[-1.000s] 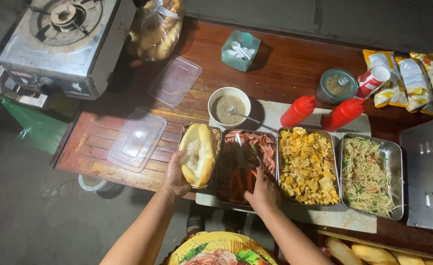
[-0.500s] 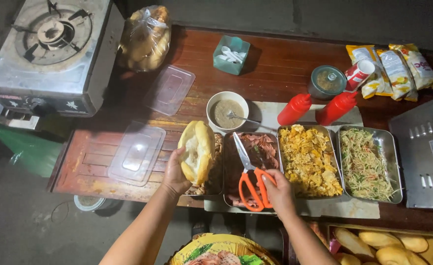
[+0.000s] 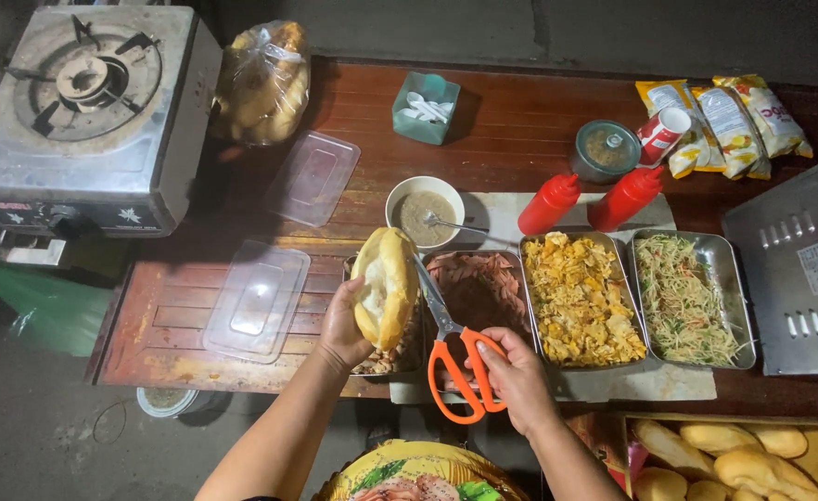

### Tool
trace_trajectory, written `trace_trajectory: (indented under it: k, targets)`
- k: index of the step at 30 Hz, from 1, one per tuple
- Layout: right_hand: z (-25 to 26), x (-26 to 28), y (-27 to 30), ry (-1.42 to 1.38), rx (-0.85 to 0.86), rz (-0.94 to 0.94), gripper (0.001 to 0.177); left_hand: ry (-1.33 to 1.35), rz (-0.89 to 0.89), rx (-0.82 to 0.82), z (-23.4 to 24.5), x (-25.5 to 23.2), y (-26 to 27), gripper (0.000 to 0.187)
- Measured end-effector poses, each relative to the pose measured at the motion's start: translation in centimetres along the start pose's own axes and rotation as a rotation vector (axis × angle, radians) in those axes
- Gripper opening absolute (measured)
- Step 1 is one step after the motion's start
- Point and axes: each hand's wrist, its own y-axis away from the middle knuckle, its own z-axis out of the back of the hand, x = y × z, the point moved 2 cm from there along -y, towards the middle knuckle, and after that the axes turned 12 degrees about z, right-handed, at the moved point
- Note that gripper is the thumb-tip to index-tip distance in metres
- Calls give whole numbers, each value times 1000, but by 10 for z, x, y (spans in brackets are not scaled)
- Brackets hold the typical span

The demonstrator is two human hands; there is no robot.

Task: The person prepares sandwiches by spreading sauce on sliced baguettes and adding various fillings including sliced meats, fried eggs, and shredded vegetables. They use tongs to place ingredients and scissors to cut the bread, then wrap the finished sandwiches in plastic bags.

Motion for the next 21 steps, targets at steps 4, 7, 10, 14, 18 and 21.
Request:
trace_trajectory:
  k: [4, 7, 10, 14, 18, 21]
  targets:
    - [1, 1, -1, -11, 31, 13, 16, -80, 6, -47, 2, -3, -1, 47]
    - [5, -2, -6, 8, 41, 24, 14, -137, 15, -59, 0, -5, -1, 47]
    - [5, 2, -6, -10, 53, -26, 13, -149, 22, -80, 6, -7, -5, 46]
    - [7, 5, -4, -26, 79, -68, 15, -173, 24, -84, 1, -5, -7, 44]
    - [15, 4, -7, -59, 109, -49, 13, -216, 24, -144, 1, -4, -11, 43]
    - [22, 9, -10, -40, 115, -47, 16, -243, 0, -152, -5, -2, -13, 42]
